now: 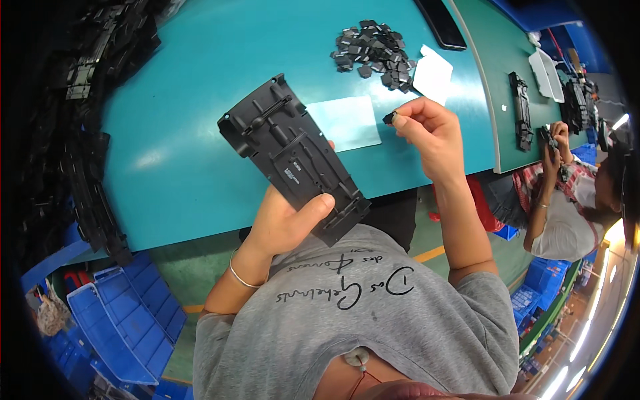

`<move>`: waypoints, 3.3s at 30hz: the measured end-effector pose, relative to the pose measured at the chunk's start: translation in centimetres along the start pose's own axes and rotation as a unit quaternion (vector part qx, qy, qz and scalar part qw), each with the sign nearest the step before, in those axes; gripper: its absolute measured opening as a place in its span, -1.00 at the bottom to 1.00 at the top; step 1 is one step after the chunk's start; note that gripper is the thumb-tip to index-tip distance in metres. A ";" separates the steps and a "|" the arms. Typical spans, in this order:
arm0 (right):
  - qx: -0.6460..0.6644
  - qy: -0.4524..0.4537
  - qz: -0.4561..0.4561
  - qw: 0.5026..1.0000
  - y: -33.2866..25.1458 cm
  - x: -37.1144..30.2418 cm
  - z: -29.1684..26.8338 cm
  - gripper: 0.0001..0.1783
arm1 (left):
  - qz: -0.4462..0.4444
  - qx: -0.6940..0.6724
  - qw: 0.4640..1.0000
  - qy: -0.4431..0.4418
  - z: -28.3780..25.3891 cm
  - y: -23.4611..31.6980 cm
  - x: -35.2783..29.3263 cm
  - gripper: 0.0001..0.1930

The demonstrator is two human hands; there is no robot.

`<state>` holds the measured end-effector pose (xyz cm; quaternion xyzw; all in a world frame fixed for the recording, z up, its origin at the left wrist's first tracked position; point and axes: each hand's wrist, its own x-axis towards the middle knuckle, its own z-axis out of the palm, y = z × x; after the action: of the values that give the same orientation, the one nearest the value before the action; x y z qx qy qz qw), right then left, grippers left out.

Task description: The person takes toy car chassis parts, dips small plastic components onto a glue pad, and attaches the components onto the chassis by hand. The person also dispenses glue onto the pad using a glue bottle.

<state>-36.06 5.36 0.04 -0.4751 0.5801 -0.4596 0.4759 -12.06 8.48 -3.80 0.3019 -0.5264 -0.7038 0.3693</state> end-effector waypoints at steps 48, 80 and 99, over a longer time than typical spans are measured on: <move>0.147 -0.074 0.024 0.986 0.4 -2.6 -1.2 -0.85 | -0.032 -0.103 0.988 0.112 1.6 0.8 -0.6 -0.69; 0.104 -0.025 0.065 0.992 -0.7 -8.9 4.8 -0.66 | 0.004 0.063 0.994 0.091 3.9 3.0 -1.8 -0.67; 0.043 -0.020 0.033 0.998 -0.4 -8.6 5.1 -0.69 | 0.059 0.133 0.988 0.046 3.4 2.8 -1.6 -0.64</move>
<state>-30.13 13.44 0.81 -0.4439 0.5655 -0.4583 0.5226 -13.37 11.06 -0.19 0.3490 -0.6144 -0.5898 0.3909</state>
